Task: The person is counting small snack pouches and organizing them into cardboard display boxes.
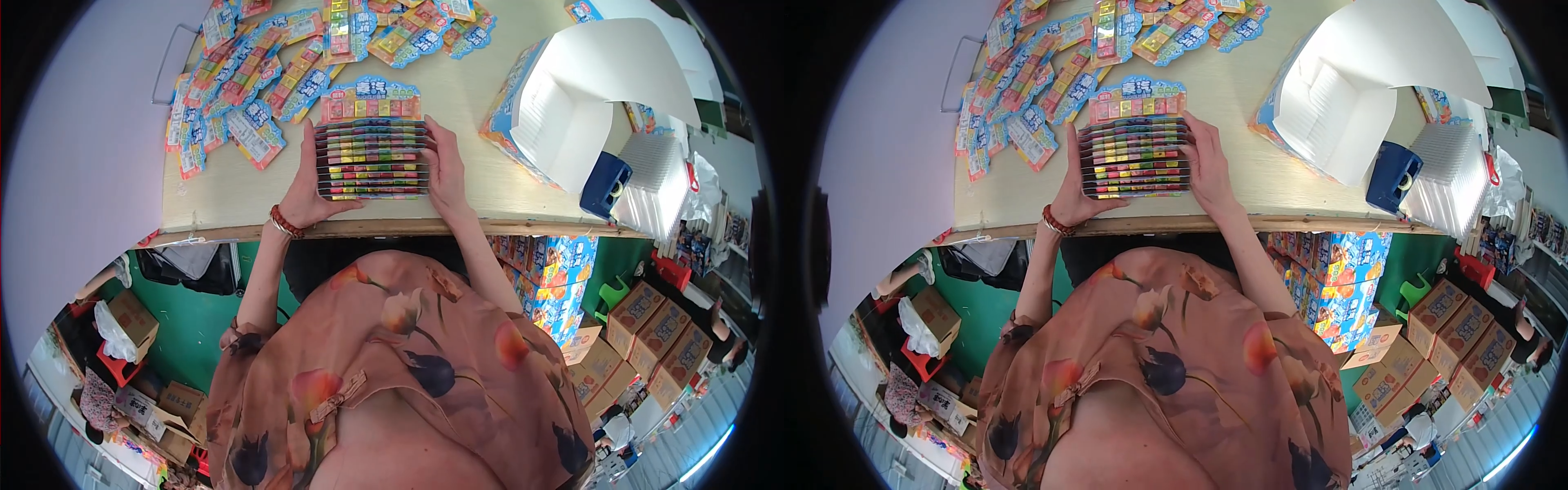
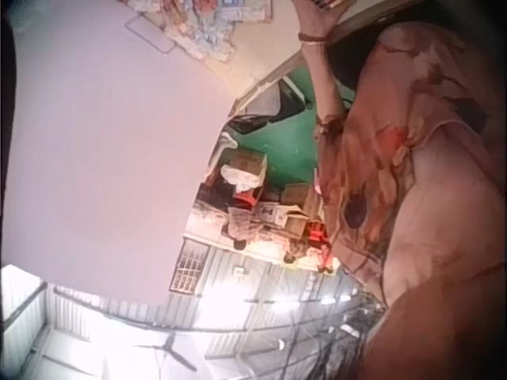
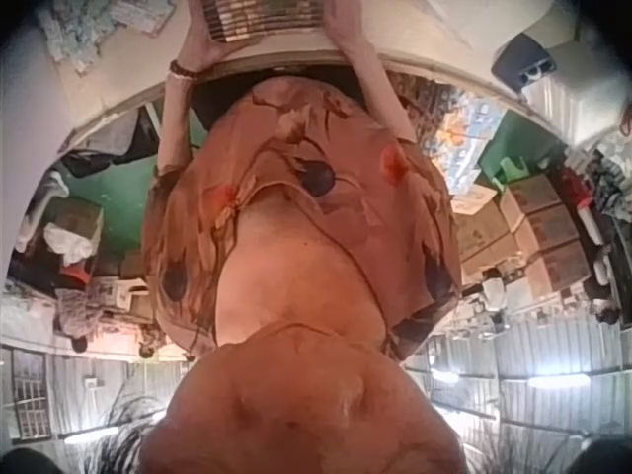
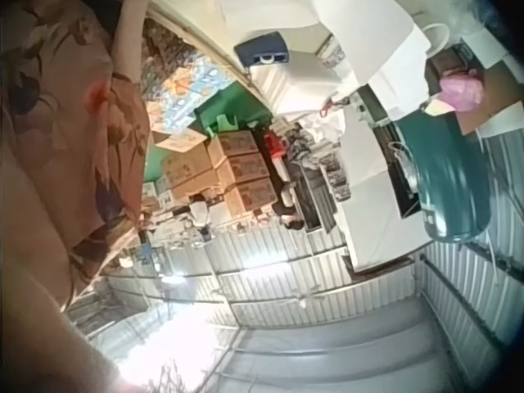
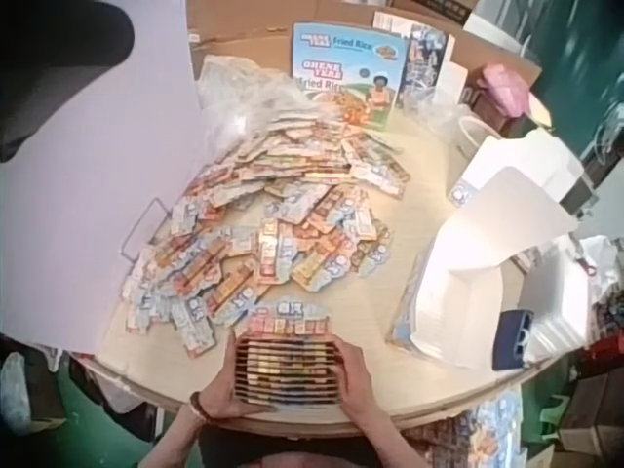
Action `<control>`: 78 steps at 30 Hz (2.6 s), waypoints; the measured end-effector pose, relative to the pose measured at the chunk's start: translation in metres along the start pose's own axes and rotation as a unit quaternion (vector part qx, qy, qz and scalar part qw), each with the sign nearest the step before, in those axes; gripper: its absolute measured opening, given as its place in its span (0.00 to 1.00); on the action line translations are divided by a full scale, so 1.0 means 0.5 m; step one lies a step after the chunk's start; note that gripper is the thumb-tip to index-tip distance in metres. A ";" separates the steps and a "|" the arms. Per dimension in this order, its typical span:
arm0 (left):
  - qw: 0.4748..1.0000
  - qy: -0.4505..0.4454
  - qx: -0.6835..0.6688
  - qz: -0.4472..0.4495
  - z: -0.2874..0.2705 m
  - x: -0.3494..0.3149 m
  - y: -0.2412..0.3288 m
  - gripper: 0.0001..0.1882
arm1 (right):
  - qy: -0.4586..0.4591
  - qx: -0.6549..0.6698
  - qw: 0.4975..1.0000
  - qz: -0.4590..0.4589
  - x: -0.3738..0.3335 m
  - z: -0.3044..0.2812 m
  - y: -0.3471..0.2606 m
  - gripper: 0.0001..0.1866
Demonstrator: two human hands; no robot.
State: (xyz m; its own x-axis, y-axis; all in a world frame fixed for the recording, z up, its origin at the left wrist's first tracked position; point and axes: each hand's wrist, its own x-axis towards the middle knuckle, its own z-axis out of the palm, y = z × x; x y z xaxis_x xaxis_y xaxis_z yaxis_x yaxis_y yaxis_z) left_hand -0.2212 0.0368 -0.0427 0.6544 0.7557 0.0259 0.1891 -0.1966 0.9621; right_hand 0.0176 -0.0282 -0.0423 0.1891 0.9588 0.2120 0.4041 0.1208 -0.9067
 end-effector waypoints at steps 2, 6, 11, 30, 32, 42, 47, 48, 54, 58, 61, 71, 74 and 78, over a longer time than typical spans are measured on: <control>1.000 -0.005 0.026 0.002 -0.003 -0.001 -0.004 0.73 | 0.019 -0.028 0.999 -0.013 -0.004 0.001 -0.006 0.24; 1.000 -0.005 0.021 0.017 0.001 -0.003 -0.006 0.72 | 0.002 -0.017 1.000 -0.012 -0.012 0.001 0.002 0.24; 0.999 0.013 0.014 0.043 0.008 0.003 -0.002 0.66 | -0.084 0.115 0.986 0.084 0.007 -0.048 0.016 0.29; 0.985 -0.046 0.048 0.158 0.030 0.105 0.195 0.53 | -0.119 -0.080 0.984 -0.104 -0.002 -0.219 -0.124 0.56; 0.993 -0.066 -0.017 0.094 0.057 0.159 0.248 0.52 | -0.096 -0.108 0.988 -0.052 0.012 -0.303 -0.172 0.57; 0.963 -0.143 0.086 0.210 0.173 0.398 0.349 0.56 | -0.002 -0.178 0.982 -0.064 0.055 -0.490 -0.141 0.57; 0.959 -0.234 0.061 0.151 0.257 0.479 0.287 0.56 | -0.049 -0.315 0.947 0.042 0.043 -0.526 -0.042 0.57; 0.950 -0.228 0.116 0.177 0.269 0.486 0.267 0.55 | -0.042 -0.355 0.933 0.031 0.032 -0.520 -0.024 0.57; 0.921 -0.205 0.240 0.228 0.303 0.489 0.260 0.54 | 0.122 -0.384 0.913 -0.056 -0.026 -0.443 -0.030 0.28; 0.930 -0.218 0.210 0.211 0.310 0.500 0.260 0.53 | 0.136 -0.394 0.906 -0.068 -0.035 -0.442 -0.013 0.10; 0.939 -0.205 0.188 0.202 0.314 0.498 0.257 0.54 | 0.103 -0.408 0.901 -0.100 -0.023 -0.467 -0.030 0.08; 0.846 -0.240 0.376 0.294 0.319 0.487 0.234 0.53 | -0.104 -0.455 0.877 -0.116 0.029 -0.510 -0.030 0.05; 0.859 -0.294 0.379 0.179 0.326 0.502 0.236 0.51 | -0.133 -0.476 0.863 -0.102 0.028 -0.490 -0.026 0.04; 0.837 -0.367 0.378 0.147 0.325 0.530 0.252 0.43 | -0.135 -0.489 0.858 -0.084 0.036 -0.481 -0.034 0.04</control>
State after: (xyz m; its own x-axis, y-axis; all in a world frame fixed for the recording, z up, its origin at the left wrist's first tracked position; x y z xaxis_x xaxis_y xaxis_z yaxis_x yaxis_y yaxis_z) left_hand 0.0951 0.1107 0.0413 0.9750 0.0724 -0.2100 0.1691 -0.8549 0.4904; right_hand 0.2295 -0.0748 0.0646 -0.1065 0.9895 0.0973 0.9877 0.1165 -0.1041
